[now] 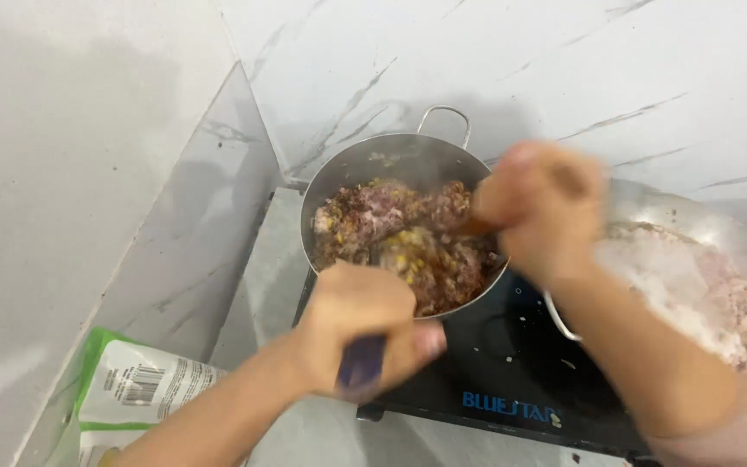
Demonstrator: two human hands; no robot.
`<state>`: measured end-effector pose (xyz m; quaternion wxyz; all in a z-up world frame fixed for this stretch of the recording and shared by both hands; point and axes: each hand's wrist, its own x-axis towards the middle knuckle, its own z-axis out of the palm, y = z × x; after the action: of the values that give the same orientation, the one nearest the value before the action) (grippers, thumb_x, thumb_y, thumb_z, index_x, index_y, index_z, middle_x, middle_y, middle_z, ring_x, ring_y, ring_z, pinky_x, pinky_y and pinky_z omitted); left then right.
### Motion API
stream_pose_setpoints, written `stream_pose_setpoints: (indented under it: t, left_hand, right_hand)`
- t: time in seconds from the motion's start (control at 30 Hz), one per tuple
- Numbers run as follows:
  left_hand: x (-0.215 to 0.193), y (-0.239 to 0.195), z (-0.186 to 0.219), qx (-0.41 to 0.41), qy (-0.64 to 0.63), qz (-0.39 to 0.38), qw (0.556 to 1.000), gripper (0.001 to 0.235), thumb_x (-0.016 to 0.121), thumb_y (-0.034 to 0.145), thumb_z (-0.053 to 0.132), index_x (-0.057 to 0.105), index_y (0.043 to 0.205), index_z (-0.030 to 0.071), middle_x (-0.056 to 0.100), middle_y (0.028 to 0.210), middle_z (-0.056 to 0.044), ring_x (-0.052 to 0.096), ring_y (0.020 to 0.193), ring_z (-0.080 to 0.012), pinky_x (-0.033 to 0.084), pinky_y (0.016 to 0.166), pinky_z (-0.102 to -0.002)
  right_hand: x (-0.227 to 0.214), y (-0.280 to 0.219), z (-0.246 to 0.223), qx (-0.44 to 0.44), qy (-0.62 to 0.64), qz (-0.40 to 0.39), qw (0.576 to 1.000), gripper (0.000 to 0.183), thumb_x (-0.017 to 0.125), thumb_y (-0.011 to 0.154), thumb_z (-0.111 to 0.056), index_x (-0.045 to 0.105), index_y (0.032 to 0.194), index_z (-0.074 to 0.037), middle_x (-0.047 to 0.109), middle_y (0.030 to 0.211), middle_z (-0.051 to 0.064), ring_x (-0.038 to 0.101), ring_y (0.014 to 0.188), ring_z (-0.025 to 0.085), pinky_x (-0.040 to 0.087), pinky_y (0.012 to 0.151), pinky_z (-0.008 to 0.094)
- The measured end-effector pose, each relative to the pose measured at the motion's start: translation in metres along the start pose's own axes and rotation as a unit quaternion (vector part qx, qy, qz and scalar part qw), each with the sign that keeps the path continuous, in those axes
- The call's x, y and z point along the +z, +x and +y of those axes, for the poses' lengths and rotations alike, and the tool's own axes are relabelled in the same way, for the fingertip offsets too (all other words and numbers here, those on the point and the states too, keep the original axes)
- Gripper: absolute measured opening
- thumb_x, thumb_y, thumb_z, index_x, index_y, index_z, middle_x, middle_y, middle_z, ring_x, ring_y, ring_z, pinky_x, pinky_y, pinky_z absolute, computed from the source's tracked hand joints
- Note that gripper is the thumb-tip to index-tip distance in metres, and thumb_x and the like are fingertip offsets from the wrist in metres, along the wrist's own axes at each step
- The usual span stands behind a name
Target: The person retrieves a seasoning packet, cuts it open with scissors, and pours the contents into a pot of meat and corn on the stove. They then stir the pot and a separate wok of ground meat using a spatula and wooden spoon.
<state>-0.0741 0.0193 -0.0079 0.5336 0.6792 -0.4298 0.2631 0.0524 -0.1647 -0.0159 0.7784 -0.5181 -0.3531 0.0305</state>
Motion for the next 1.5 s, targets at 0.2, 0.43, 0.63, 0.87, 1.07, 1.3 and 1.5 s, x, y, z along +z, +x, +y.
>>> stream_pose_setpoints:
  t: [0.2, 0.43, 0.63, 0.87, 1.07, 1.3, 1.5]
  left_hand:
    - [-0.003, 0.005, -0.049, -0.114, -0.012, 0.131, 0.985, 0.034, 0.068, 0.094, 0.015, 0.057, 0.063, 0.008, 0.056, 0.051, -0.003, 0.056, 0.050, -0.0137, 0.043, 0.052, -0.026]
    - [0.008, 0.033, -0.009, -0.120, 0.038, 0.146, 0.981, 0.049, 0.059, 0.101, 0.032, 0.047, 0.057, 0.017, 0.040, 0.044, 0.005, 0.037, 0.047, -0.0039, 0.029, 0.047, -0.019]
    - [0.017, 0.015, -0.035, -0.154, -0.002, 0.175, 0.972, 0.048, 0.064, 0.100, 0.027, 0.045, 0.057, 0.017, 0.041, 0.046, 0.007, 0.039, 0.053, -0.0032, 0.031, 0.049, -0.021]
    - [-0.026, 0.075, -0.020, 0.058, 0.106, 0.033, 0.992, 0.045, 0.058, 0.103, 0.019, 0.042, 0.061, 0.014, 0.037, 0.048, 0.000, 0.043, 0.042, -0.0196, 0.038, 0.050, -0.022]
    - [-0.005, 0.021, -0.083, -0.151, 0.167, -0.035, 0.974, 0.032, 0.065, 0.089, 0.025, 0.052, 0.068, 0.005, 0.055, 0.057, -0.022, 0.061, 0.059, -0.0490, 0.046, 0.053, -0.040]
    - [-0.042, 0.012, -0.115, -0.487, 0.159, 0.345, 0.786, 0.083, 0.065, 0.085, 0.055, 0.046, 0.152, 0.009, 0.049, 0.156, -0.012, 0.046, 0.144, -0.0249, 0.029, 0.120, -0.044]
    - [-0.037, 0.002, -0.120, -0.278, -0.093, 0.558, 0.776, 0.035, 0.077, 0.083, 0.020, 0.049, 0.063, 0.016, 0.036, 0.044, 0.003, 0.030, 0.036, -0.0097, 0.021, 0.036, -0.029]
  right_hand:
    - [0.006, 0.011, 0.030, -0.060, -0.233, 0.155, 0.958, 0.054, 0.062, 0.102, -0.008, 0.047, 0.051, -0.008, 0.041, 0.043, 0.005, 0.040, 0.041, 0.014, 0.034, 0.045, 0.026]
    - [0.013, 0.019, -0.030, -0.124, -0.102, 0.132, 0.978, 0.064, 0.063, 0.119, -0.022, 0.029, 0.065, -0.013, 0.017, 0.054, 0.003, 0.023, 0.044, 0.016, 0.020, 0.046, 0.028]
    - [0.026, 0.002, 0.025, -0.037, -0.080, 0.272, 0.958, 0.051, 0.060, 0.106, -0.016, 0.039, 0.060, -0.013, 0.026, 0.047, 0.003, 0.032, 0.037, 0.014, 0.022, 0.037, 0.026]
    - [0.001, 0.049, -0.060, -0.150, -0.087, 0.163, 0.971, 0.054, 0.066, 0.118, -0.020, 0.033, 0.075, -0.018, 0.013, 0.061, 0.005, 0.021, 0.045, 0.018, 0.019, 0.043, 0.029]
    - [-0.003, 0.030, -0.007, -0.099, -0.344, 0.101, 0.928, 0.060, 0.060, 0.116, -0.029, 0.054, 0.059, -0.012, 0.047, 0.044, 0.006, 0.049, 0.037, 0.015, 0.038, 0.041, 0.022]
    - [-0.053, 0.021, 0.002, 0.071, -0.102, 0.375, 0.919, 0.053, 0.057, 0.113, -0.020, 0.033, 0.066, -0.018, 0.028, 0.052, -0.006, 0.021, 0.045, 0.008, 0.013, 0.042, 0.029]
    - [-0.055, 0.024, 0.044, 0.041, 0.083, 0.537, 0.838, 0.052, 0.064, 0.103, -0.023, 0.027, 0.067, -0.016, 0.021, 0.056, -0.003, 0.014, 0.048, 0.011, 0.009, 0.047, 0.032]
